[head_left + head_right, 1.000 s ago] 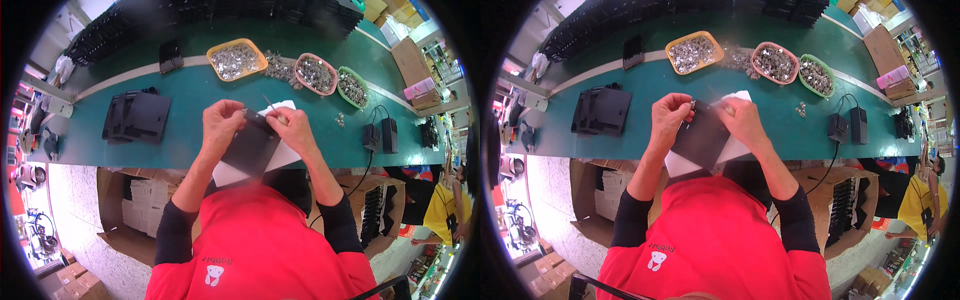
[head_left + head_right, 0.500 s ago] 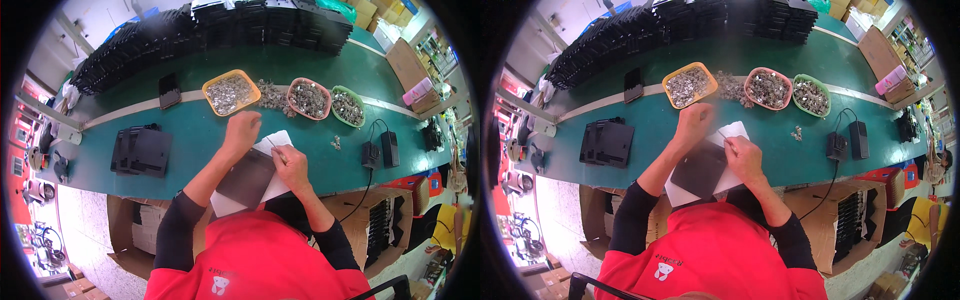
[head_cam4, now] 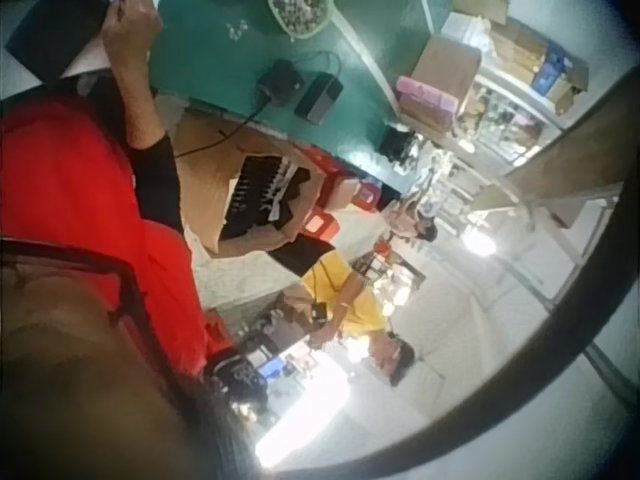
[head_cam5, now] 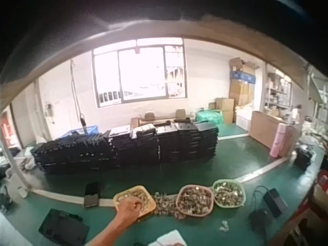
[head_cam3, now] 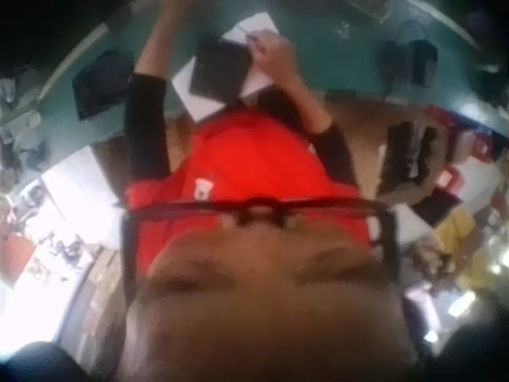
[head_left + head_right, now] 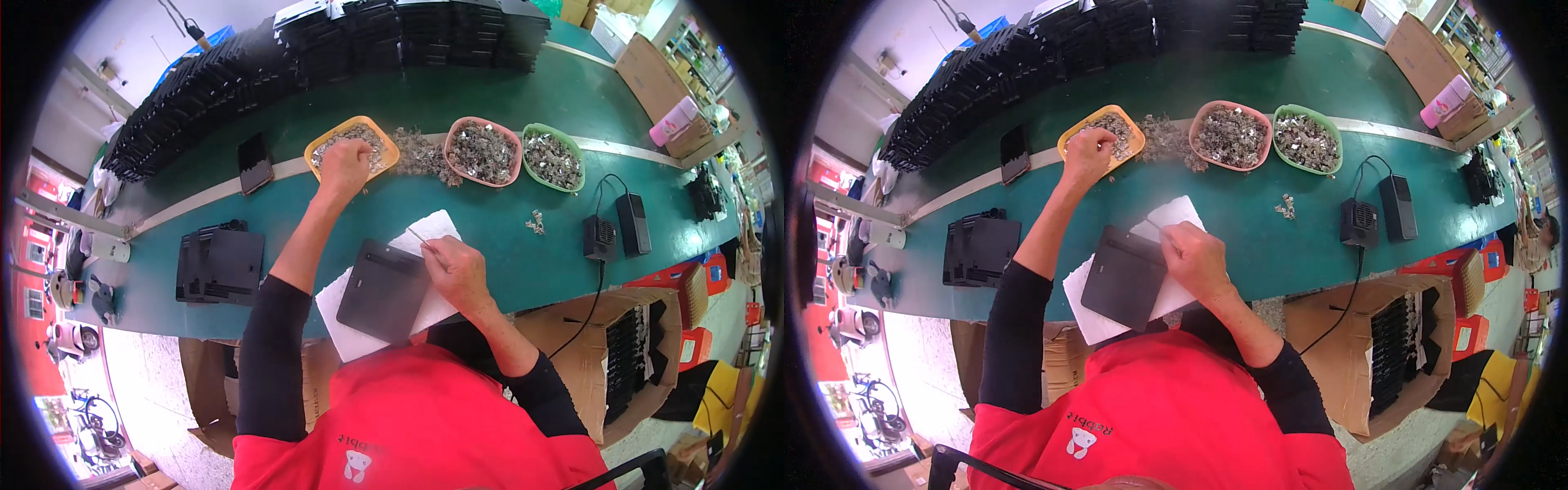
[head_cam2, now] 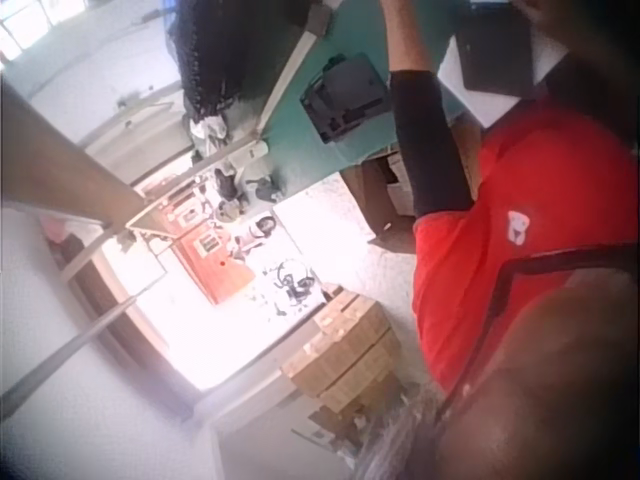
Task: The person uses a small screwdriver to fasten screws into a black rectangular electronic device. They repeatedly pick up screws from a tray, insert them into the device, and tighten them. The person places the assembled device into a cardboard box and repeats the process with another unit.
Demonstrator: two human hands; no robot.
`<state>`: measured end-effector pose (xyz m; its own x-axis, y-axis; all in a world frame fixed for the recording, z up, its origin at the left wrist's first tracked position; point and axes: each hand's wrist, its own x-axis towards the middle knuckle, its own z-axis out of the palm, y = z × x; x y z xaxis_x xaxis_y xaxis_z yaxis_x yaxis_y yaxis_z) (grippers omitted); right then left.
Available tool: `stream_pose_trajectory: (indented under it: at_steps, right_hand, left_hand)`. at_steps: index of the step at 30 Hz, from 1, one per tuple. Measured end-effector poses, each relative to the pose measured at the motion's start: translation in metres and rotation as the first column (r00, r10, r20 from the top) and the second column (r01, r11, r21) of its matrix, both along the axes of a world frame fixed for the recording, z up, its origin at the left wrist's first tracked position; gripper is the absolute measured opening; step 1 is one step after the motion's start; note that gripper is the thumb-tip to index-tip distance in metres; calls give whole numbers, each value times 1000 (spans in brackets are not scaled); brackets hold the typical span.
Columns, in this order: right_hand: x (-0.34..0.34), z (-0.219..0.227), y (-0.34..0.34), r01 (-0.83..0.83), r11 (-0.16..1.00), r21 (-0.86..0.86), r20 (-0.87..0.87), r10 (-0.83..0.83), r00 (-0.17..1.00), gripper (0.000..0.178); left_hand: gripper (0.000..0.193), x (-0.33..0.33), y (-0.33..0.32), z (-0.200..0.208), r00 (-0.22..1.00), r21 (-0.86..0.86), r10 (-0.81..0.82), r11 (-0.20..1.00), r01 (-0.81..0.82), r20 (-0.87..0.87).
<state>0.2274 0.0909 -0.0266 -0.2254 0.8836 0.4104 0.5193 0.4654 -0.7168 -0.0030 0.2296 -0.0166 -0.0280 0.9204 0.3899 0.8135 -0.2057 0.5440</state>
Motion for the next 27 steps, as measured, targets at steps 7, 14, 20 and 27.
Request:
stream_pose_trajectory:
  at_steps: [7,14,20,27]
  right_hand:
    - [4,-6,2,19,992,123,68,-28,997,8]
    - [3,-7,0,14,999,33,-22,-13,1000,9]
    - [7,-6,-3,24,999,27,-8,-24,1000,10]
    - [-1,-11,3,14,993,116,-12,-13,1000,12]
  left_hand:
    - [23,23,-11,-3,896,-134,-158,985,112,-416]
    - [13,15,-29,3,897,-55,-160,987,151,-412]
    - [12,16,-16,-10,977,-68,-129,991,119,-170]
    - [12,3,-11,-22,992,52,-83,995,88,-97]
